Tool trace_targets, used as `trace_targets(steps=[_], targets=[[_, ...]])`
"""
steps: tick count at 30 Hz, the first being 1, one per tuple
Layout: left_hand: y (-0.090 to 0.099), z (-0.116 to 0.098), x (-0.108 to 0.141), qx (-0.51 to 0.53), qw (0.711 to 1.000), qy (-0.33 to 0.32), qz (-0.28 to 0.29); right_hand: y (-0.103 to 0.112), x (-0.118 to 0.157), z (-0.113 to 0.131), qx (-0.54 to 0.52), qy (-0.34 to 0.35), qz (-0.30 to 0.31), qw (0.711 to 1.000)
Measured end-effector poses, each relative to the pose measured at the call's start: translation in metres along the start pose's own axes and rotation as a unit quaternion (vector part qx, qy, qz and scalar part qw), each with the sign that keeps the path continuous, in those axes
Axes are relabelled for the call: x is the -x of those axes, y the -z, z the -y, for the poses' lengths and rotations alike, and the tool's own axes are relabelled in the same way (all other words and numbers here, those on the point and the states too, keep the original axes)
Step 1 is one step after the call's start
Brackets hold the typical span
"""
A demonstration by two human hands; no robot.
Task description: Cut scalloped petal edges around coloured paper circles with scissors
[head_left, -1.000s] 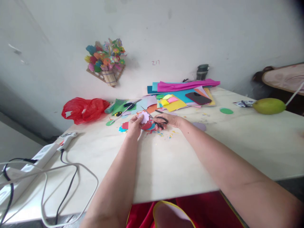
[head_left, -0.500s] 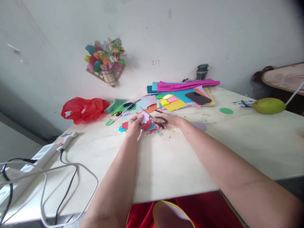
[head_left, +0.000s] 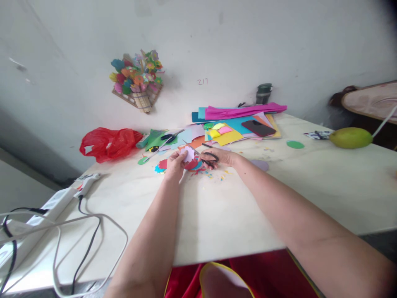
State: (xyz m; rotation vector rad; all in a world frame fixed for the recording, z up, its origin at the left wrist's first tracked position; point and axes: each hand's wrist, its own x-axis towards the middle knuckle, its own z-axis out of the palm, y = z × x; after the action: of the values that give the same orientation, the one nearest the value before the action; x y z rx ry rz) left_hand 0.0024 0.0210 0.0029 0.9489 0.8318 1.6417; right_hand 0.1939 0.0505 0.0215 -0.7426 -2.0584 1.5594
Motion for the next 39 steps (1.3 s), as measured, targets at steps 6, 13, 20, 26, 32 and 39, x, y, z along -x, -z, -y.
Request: trace_targets(steps=[6, 13, 20, 26, 32, 39], targets=[[-0.0007, -0.0012, 0.0011, 0.0, 1.0, 0.0, 0.004, 0.0006, -0.0017, -0.0011, -0.004, -0.004, 0.006, 1.0], [-0.0006, -0.0011, 0.0007, 0.004, 1.0, -0.003, 0.003, -0.0001, -0.0011, 0.0003, -0.001, 0.0, 0.0, 1.0], [0.0004, -0.0005, 0.0004, 0.004, 1.0, -0.004, 0.0, 0.0001, -0.001, 0.0007, 0.01, 0.006, -0.002, 1.0], [-0.0001, -0.0012, 0.0008, 0.004, 1.0, 0.0, -0.011, 0.0016, -0.0028, -0.0017, 0.016, 0.009, 0.003, 1.0], [-0.0021, -0.0031, 0.0029, 0.001, 1.0, 0.004, -0.012, 0.0012, -0.0025, -0.0005, 0.018, 0.006, 0.001, 1.0], [-0.002, -0.0029, 0.0021, 0.0, 1.0, 0.002, -0.01, -0.0005, -0.0009, 0.0026, 0.016, 0.006, -0.008, 1.0]])
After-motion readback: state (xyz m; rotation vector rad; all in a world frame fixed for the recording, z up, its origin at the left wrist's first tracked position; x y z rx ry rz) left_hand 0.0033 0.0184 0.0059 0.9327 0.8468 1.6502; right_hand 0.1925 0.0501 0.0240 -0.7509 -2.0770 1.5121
